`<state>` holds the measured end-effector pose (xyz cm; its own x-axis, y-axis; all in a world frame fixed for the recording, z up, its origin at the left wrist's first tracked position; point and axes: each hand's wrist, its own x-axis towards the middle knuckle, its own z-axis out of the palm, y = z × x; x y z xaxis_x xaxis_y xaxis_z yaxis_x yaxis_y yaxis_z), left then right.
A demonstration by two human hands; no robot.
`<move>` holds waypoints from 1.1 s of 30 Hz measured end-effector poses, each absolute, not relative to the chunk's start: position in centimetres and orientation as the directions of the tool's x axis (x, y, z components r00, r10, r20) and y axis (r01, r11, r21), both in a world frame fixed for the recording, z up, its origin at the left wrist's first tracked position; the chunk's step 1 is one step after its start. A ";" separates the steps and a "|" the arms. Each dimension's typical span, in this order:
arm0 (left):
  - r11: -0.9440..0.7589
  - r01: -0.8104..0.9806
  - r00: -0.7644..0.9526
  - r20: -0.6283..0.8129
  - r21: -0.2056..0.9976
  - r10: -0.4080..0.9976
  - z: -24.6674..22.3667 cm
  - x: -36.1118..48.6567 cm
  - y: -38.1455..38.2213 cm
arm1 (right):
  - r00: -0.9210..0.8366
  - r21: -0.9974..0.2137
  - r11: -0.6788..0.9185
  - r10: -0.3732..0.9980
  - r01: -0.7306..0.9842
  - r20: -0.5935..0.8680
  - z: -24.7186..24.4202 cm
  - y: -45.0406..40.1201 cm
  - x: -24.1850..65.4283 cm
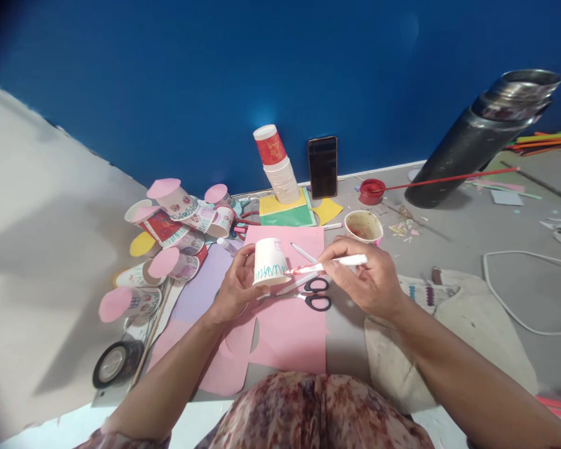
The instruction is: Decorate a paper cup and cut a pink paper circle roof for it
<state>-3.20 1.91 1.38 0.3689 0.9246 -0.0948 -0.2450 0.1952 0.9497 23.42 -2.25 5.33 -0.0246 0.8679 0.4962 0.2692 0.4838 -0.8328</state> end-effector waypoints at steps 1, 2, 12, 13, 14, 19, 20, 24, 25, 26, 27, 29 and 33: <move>0.199 -0.244 0.373 -0.098 0.949 0.923 1.4 -3.2 1.9 | -0.037 -0.836 0.488 0.868 0.249 0.496 5.3 -2.2 23.4; 0.201 -0.244 0.379 -0.098 0.949 0.920 1.4 -3.2 1.9 | -0.048 -0.839 0.495 0.866 0.228 0.498 5.2 -2.2 23.4; 0.217 -0.257 0.384 -0.106 0.942 0.917 1.5 -3.2 1.9 | -0.108 -0.832 0.529 0.848 0.166 0.518 5.0 -2.1 23.4; 0.230 -0.266 0.390 -0.114 0.936 0.914 1.5 -3.2 1.9 | -0.095 -0.831 0.536 0.844 0.150 0.527 4.9 -2.1 23.4; 0.246 -0.275 0.398 -0.123 0.930 0.909 1.4 -3.3 2.0 | -0.083 -0.830 0.540 0.842 0.136 0.534 4.9 -2.1 23.5; 0.271 -0.299 0.404 -0.136 0.915 0.905 0.8 -3.8 2.2 | -0.083 -0.831 0.541 0.841 0.127 0.535 5.0 -2.2 23.4; 0.270 -0.302 0.406 -0.133 0.914 0.904 0.7 -3.9 2.2 | -0.089 -0.829 0.544 0.839 0.130 0.536 5.1 -2.2 23.3; 0.307 -0.316 0.443 -0.147 0.898 0.884 0.6 -4.0 2.2 | -0.093 -0.822 0.552 0.834 0.141 0.544 5.2 -2.3 23.1; 0.309 -0.320 0.444 -0.147 0.896 0.884 0.6 -3.9 2.2 | -0.097 -0.820 0.555 0.832 0.141 0.546 5.2 -2.3 23.1; 0.306 -0.323 0.440 -0.144 0.896 0.887 0.7 -3.9 2.1 | -0.105 -0.818 0.557 0.830 0.139 0.548 5.1 -2.3 23.1; 0.299 -0.327 0.432 -0.139 0.896 0.891 0.7 -3.8 2.1 | -0.117 -0.818 0.559 0.829 0.137 0.546 5.1 -2.2 23.1; 0.284 -0.340 0.415 -0.127 0.896 0.901 0.8 -3.8 2.1 | -0.140 -0.818 0.558 0.829 0.136 0.542 4.9 -2.2 23.1; 0.287 -0.347 0.420 -0.125 0.893 0.899 0.9 -3.8 2.1 | -0.135 -0.810 0.572 0.820 0.131 0.557 4.6 -2.1 23.2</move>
<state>-3.77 2.15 0.90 0.4205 0.8986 -0.1255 -0.3466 0.2869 0.8930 23.22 -2.12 4.62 -0.1352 0.8196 0.5568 0.1306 0.5718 -0.8100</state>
